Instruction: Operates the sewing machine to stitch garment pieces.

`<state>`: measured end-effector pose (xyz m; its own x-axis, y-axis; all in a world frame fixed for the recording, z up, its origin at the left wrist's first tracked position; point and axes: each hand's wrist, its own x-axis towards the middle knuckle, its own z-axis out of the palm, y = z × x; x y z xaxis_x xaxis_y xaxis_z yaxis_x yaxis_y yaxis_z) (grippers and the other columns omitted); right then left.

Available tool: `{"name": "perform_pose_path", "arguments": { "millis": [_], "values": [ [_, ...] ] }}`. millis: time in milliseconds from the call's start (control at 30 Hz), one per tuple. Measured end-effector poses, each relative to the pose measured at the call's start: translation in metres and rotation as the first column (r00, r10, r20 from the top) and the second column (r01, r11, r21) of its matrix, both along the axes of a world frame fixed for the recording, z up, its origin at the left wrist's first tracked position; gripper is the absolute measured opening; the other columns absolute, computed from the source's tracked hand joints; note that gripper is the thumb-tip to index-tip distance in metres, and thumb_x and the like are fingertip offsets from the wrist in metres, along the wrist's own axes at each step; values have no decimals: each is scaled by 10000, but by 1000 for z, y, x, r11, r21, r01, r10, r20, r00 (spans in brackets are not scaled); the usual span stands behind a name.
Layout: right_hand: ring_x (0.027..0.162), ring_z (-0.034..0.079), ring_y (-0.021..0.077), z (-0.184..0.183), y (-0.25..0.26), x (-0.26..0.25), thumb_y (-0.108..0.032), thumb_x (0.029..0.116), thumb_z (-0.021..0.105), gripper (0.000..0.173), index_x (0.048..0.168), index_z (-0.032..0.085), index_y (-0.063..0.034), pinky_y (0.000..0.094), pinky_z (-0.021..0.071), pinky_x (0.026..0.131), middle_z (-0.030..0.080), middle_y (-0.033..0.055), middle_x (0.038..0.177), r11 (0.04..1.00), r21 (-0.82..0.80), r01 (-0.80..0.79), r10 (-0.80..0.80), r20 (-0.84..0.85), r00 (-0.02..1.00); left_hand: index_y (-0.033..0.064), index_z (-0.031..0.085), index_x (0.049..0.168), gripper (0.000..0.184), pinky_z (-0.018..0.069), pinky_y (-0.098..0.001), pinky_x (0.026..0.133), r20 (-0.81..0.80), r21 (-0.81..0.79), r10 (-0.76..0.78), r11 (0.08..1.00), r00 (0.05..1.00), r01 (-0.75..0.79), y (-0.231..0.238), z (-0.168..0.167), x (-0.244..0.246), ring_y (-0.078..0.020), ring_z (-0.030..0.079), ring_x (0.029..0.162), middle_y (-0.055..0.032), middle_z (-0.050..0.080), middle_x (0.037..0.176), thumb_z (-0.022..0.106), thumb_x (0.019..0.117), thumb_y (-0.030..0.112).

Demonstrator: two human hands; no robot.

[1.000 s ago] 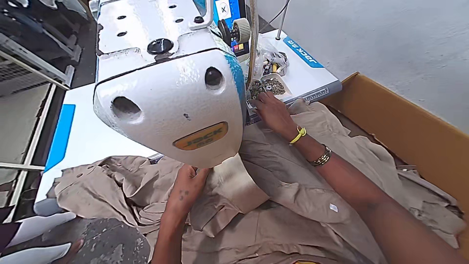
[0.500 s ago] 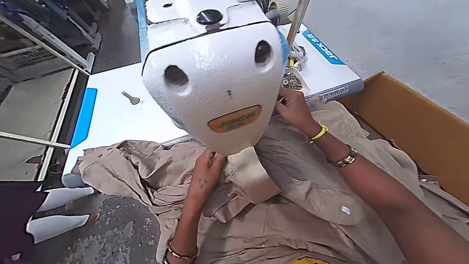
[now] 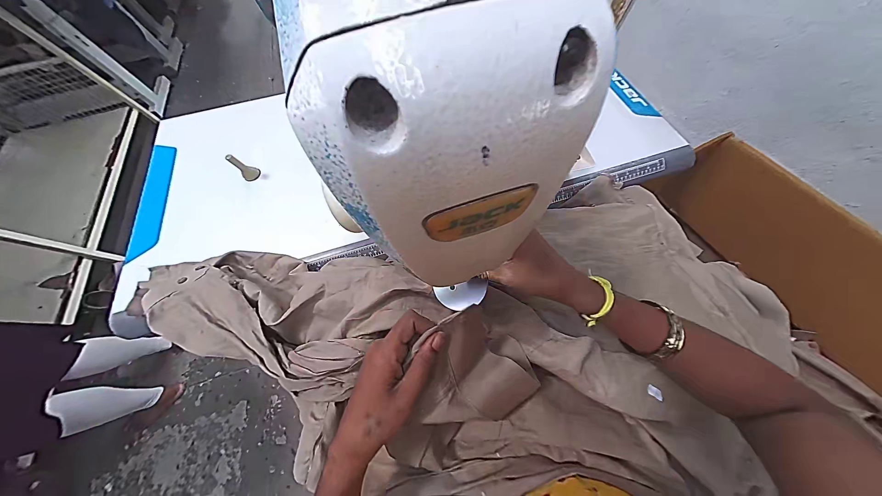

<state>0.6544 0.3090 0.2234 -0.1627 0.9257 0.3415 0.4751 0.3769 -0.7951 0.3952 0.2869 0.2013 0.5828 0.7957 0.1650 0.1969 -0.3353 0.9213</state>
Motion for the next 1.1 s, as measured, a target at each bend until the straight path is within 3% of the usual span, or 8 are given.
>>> {"name": "perform_pose_path", "arguments": {
  "millis": [100, 333, 433, 500, 600, 867, 1000, 1100],
  "values": [
    [607, 474, -26, -1, 3, -8, -206, 834, 823, 283, 842, 565, -92, 143, 391, 578, 515, -64, 682, 976, -216, 32, -55, -101, 993, 134, 583, 974, 214, 429, -102, 534, 45, -61, -15, 998, 999, 17, 4, -1, 3, 70, 510, 585, 111, 556, 700, 539, 1056, 326],
    [606, 484, -11, 1, 5, -7, -178, 882, 792, 250, 858, 557, -95, 153, 404, 575, 527, -48, 695, 970, -243, 14, -36, -86, 996, 134, 585, 992, 123, 478, -117, 578, 133, -147, 16, 989, 991, 4, 6, -3, 5, 47, 561, 634, 106, 596, 763, 536, 1054, 230],
    [695, 573, 13, 4, -8, -4, -202, 887, 774, 207, 918, 631, -54, 173, 483, 647, 612, -6, 775, 998, -11, 68, -68, -31, 997, 118, 557, 985, 90, 532, -150, 611, 159, -325, 148, 942, 976, -90, 7, 5, 9, 7, 614, 668, 76, 628, 801, 487, 1042, 125],
    [887, 669, 77, 1, -25, -3, -297, 994, 669, 274, 977, 706, -26, 224, 554, 811, 707, 61, 915, 962, 272, -22, 9, 52, 999, 112, 530, 968, 117, 537, -169, 597, 120, -435, 242, 885, 963, -168, 12, 11, 11, -10, 618, 644, 63, 621, 761, 440, 1042, 108],
    [1157, 679, 238, -18, -46, -7, -491, 1062, 489, 501, 1088, 743, -59, 371, 504, 1064, 748, 120, 1102, 851, 470, -234, 110, 275, 955, 105, 519, 961, 135, 535, -178, 596, 77, -462, 256, 866, 964, -194, 26, 15, 18, -20, 617, 631, 54, 618, 734, 425, 1058, 102],
    [1266, 641, 248, -41, -55, -1, -481, 1072, 467, 533, 1246, 707, -38, 398, 432, 1162, 722, 136, 1249, 843, 522, -131, -107, 401, 910, 81, 639, 1013, 52, 532, -152, 697, -205, -194, 274, 930, 940, -313, 68, 24, 37, 67, 621, 726, 101, 643, 781, 612, 983, 113],
    [1290, 627, 264, -42, -57, -2, -517, 1069, 438, 581, 1258, 701, -34, 414, 430, 1166, 713, 145, 1272, 854, 506, -122, -88, 372, 924, 107, 613, 1028, 78, 559, -143, 700, -70, -336, 264, 902, 962, -272, 71, 20, 34, 63, 650, 740, 123, 673, 789, 569, 991, 53],
    [1300, 618, 242, -40, -53, 23, -507, 1070, 447, 550, 1228, 724, -59, 408, 438, 1160, 715, 126, 1273, 902, 430, -41, -99, 298, 949, 127, 595, 1079, 229, 580, -183, 734, 57, -579, 351, 775, 935, -256, 70, 12, 18, 18, 670, 809, 92, 691, 855, 366, 1082, 139]
  ]
}}
